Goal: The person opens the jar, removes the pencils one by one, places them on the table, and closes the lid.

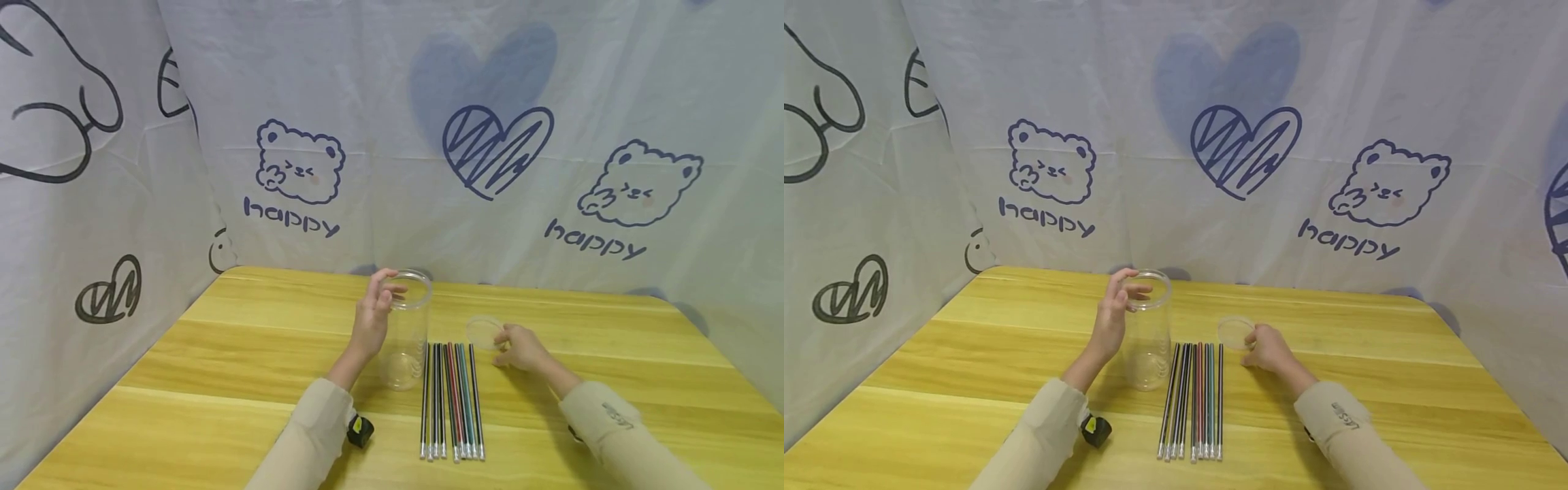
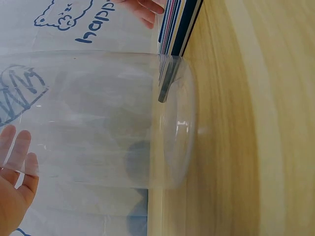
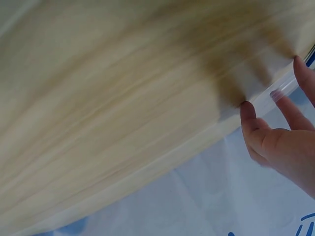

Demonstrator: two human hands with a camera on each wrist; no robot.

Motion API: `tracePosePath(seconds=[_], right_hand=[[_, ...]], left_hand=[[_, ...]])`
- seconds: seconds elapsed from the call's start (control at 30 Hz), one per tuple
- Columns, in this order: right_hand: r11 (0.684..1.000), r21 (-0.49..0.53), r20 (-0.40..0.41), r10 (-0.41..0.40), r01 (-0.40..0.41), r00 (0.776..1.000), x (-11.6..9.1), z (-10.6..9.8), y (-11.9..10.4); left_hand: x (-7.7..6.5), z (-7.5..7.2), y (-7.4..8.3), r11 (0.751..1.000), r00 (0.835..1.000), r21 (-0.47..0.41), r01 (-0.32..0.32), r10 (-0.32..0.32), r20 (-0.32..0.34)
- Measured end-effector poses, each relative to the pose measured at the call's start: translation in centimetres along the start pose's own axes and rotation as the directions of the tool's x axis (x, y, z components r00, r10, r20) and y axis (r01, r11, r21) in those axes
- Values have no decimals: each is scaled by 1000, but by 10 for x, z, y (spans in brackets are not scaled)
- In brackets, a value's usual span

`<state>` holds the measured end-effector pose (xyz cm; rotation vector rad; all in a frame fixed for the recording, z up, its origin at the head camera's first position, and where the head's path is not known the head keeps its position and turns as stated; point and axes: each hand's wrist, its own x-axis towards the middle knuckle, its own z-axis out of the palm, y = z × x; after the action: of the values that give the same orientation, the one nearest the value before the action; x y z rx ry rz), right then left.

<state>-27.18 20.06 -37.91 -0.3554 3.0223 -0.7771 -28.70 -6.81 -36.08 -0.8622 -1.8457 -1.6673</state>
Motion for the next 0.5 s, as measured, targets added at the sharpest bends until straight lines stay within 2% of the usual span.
tracePosePath(seconds=[0.23,0.5], right_hand=[[1000,-16,-37,-13,12,999,0,1,5],[1000,7,-59,15,-15,998,-1,1,4]], left_hand=[[-1,-2,38,1000,1000,4,-12,12,5],[-1,-2,41,1000,1000,-1,-15,15,8]])
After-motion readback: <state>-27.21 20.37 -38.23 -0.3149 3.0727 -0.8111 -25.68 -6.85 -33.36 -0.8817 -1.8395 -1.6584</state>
